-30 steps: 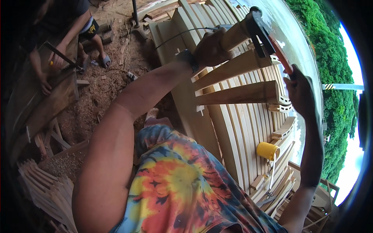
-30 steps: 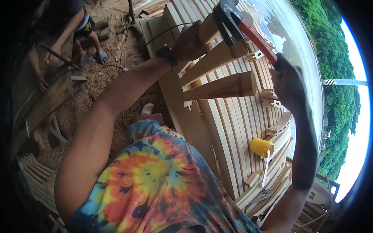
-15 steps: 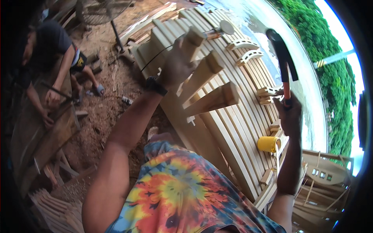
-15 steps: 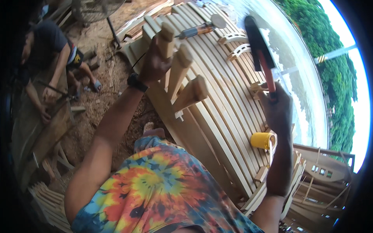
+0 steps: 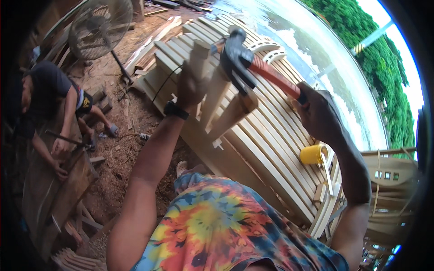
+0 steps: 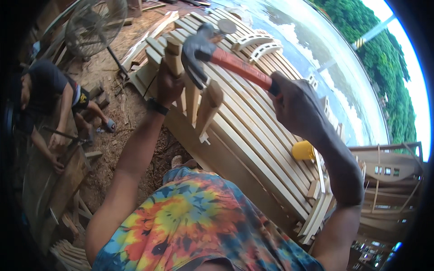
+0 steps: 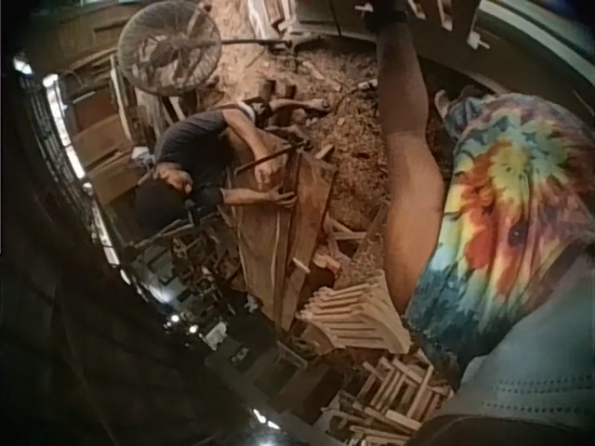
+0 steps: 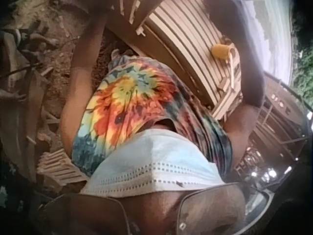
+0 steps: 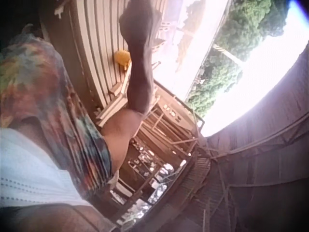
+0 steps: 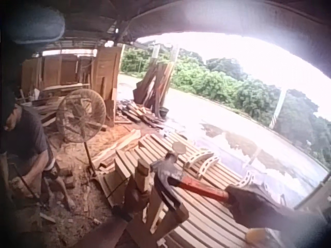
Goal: The person applies adhesive to various wooden slats and joints by hand and using a small spreader, then joins the pieces together and secures them by striking them with a hammer.
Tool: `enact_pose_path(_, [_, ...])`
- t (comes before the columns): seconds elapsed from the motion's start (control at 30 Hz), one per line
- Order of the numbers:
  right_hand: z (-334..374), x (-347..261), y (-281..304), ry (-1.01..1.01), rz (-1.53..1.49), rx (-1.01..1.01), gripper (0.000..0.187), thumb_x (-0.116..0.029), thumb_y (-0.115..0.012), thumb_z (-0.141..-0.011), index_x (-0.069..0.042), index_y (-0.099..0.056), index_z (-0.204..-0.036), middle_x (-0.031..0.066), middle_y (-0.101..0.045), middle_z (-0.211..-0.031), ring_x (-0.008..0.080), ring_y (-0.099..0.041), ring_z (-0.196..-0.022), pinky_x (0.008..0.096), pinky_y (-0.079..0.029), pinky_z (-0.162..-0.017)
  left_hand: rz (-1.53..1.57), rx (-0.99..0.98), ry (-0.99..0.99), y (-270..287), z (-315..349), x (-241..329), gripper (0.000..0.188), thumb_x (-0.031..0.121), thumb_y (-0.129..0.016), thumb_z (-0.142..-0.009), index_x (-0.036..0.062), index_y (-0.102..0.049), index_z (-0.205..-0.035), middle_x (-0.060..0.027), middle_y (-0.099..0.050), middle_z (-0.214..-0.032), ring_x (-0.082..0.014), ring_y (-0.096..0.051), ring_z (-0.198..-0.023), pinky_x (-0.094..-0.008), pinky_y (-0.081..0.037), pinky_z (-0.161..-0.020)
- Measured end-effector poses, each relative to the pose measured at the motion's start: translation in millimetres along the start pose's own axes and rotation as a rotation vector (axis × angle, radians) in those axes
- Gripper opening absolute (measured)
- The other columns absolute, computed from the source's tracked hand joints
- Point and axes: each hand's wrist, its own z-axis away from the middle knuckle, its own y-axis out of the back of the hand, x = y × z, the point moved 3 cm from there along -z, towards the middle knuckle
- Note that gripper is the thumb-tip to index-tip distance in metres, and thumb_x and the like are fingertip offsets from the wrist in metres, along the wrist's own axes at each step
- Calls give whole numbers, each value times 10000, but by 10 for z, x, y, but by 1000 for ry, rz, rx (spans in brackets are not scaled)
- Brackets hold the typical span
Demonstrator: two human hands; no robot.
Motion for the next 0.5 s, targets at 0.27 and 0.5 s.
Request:
enact_pose_path(0.27, [773,1173,-1365,-686,-151,151,239,-226,-711,-852,-47,-649,-997,223,-713,-873,418,-697,-838,497,-529,-752,-273,128,-313,-24,-12,71,758,544,-427,-1071,-49,-335,-1534,-280,-518,-1433,-427,-566,-1274,-490,-450,-1065])
enact_pose_path(0.5, [1598,1548,-2639,-1070,-342,-51,257,-154,-697,-807,-54,-697,-1044,215,-722,-1004,405,-686,-959,508,-547,-887,-105,-107,-182,271,-5,45,729,479,-455,-1091,-30,-283,-1585,-252,-453,-1507,-359,-525,-1325,-446,-439,-1090])
